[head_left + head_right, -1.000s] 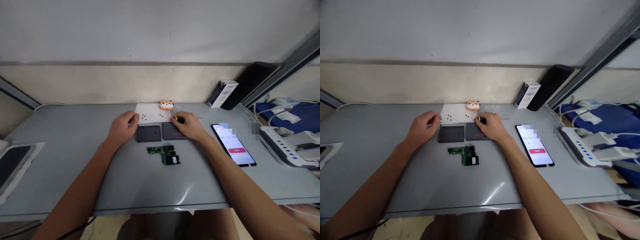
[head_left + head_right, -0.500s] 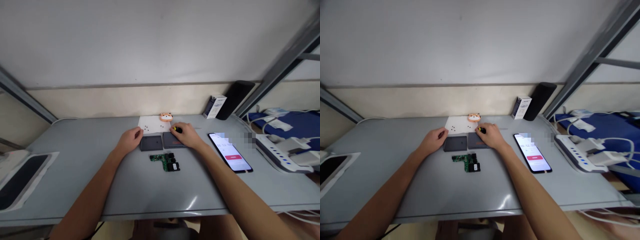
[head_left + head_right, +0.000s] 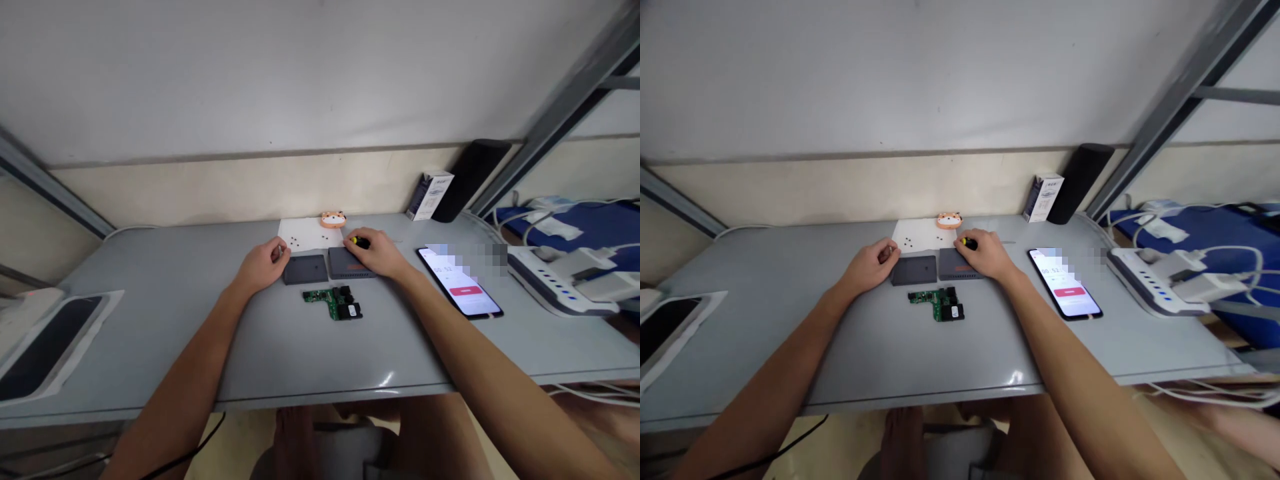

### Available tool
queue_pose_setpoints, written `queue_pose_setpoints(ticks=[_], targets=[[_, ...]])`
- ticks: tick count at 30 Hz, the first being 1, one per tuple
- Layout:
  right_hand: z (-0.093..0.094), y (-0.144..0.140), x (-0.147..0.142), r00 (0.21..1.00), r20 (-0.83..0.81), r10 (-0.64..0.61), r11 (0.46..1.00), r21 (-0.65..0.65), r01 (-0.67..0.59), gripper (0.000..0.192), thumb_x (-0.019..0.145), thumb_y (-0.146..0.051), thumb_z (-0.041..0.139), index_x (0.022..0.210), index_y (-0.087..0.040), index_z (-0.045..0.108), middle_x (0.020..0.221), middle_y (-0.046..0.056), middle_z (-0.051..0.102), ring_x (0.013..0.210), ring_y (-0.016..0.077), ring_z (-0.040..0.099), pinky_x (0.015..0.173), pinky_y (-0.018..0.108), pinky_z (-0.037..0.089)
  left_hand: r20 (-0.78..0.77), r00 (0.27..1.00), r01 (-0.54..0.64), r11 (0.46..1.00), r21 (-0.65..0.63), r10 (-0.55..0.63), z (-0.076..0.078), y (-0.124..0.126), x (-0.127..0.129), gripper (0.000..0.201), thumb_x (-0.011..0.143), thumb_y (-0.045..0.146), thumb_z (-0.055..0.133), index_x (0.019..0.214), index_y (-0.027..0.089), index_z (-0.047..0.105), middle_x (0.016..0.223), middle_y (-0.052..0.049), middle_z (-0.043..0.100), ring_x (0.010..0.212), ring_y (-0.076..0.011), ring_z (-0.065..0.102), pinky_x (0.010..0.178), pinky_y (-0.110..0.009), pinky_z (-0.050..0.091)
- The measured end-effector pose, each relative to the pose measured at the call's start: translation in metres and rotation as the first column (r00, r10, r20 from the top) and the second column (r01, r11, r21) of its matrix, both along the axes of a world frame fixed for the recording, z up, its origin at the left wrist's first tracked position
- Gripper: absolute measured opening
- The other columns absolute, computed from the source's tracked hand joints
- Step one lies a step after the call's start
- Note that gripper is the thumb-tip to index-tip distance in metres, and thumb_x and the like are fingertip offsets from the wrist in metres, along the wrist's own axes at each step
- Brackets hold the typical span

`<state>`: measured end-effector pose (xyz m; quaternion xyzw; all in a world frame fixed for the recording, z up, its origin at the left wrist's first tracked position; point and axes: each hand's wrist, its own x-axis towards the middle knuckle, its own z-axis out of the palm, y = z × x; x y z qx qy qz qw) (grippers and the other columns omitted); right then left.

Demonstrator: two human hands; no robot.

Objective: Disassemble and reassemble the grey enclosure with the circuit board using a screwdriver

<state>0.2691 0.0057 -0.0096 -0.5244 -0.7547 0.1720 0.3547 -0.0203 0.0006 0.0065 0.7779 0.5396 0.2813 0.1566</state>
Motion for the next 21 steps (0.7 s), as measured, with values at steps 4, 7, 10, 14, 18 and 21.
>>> queue_pose_setpoints(ticks=[4, 7, 10, 14, 18, 21], targets=[[0.0015, -0.0015, 0.0, 1.0, 0.005, -0.004, 1.0, 0.008, 0.004, 0.026, 0.096, -0.039, 0.055, 0.086, -0.023, 0.072, 0.099, 0.006, 0.079, 0.09, 0.0233, 0.069, 0.085, 0.037, 0.048, 0.017, 1.0, -0.013, 1.0, 0.001, 0.013, 0.0004, -0.0008, 0.0002, 0.016, 0.092, 0.036, 0.051, 0.082, 0.023, 0.055, 0.06, 0.005, 0.048, 0.056, -0.0149, 0.046, 0.06, -0.029, 0.034], [0.0026, -0.0021, -0.001, 1.0, 0.02, -0.012, 1.0, 0.015, 0.012, 0.026, 0.097, -0.04, 0.054, 0.085, -0.024, 0.071, 0.098, 0.005, 0.079, 0.088, 0.0228, 0.069, 0.084, 0.036, 0.048, 0.026, 0.999, -0.023, 0.999, -0.022, 0.024, 0.0002, -0.0008, 0.0004, 0.018, 0.092, 0.037, 0.05, 0.08, 0.023, 0.054, 0.06, 0.005, 0.048, 0.056, -0.0151, 0.045, 0.06, -0.029, 0.033], [0.0029, -0.0022, -0.0022, 0.999, 0.022, -0.031, 1.0, -0.001, 0.031, 0.026, 0.096, -0.04, 0.055, 0.087, -0.024, 0.072, 0.098, 0.006, 0.079, 0.09, 0.0241, 0.069, 0.088, 0.039, 0.049, 0.038, 0.999, -0.036, 0.999, -0.026, 0.037, -0.0007, -0.0003, 0.0005, 0.017, 0.091, 0.037, 0.051, 0.08, 0.023, 0.054, 0.059, 0.005, 0.046, 0.056, -0.0152, 0.045, 0.06, -0.029, 0.033], [0.0016, -0.0025, -0.0029, 0.999, 0.009, -0.053, 0.999, -0.007, 0.053, 0.026, 0.096, -0.041, 0.055, 0.088, -0.024, 0.073, 0.099, 0.006, 0.08, 0.09, 0.0248, 0.07, 0.091, 0.04, 0.049, 0.044, 0.998, -0.045, 0.999, -0.006, 0.045, -0.0019, -0.0009, 0.0001, 0.017, 0.091, 0.035, 0.051, 0.08, 0.023, 0.054, 0.059, 0.005, 0.046, 0.056, -0.0149, 0.045, 0.061, -0.029, 0.033], [-0.0009, -0.0026, -0.0021, 0.999, 0.008, -0.043, 0.999, 0.013, 0.043, 0.026, 0.096, -0.04, 0.055, 0.087, -0.024, 0.074, 0.098, 0.007, 0.079, 0.089, 0.0254, 0.07, 0.089, 0.041, 0.05, 0.019, 0.999, -0.049, 0.999, -0.008, 0.049, -0.0031, -0.0023, -0.0001, 0.019, 0.094, 0.035, 0.049, 0.08, 0.023, 0.054, 0.06, 0.005, 0.046, 0.056, -0.0145, 0.045, 0.06, -0.029, 0.034], [-0.0016, -0.0022, -0.0014, 0.999, 0.017, -0.039, 0.999, 0.037, 0.038, 0.025, 0.095, -0.039, 0.056, 0.086, -0.024, 0.074, 0.097, 0.008, 0.079, 0.088, 0.0259, 0.07, 0.087, 0.041, 0.05, 0.01, 0.999, -0.051, 0.999, -0.013, 0.051, -0.0039, -0.0024, -0.0005, 0.021, 0.095, 0.037, 0.048, 0.081, 0.023, 0.055, 0.06, 0.005, 0.047, 0.056, -0.0146, 0.045, 0.06, -0.029, 0.034]])
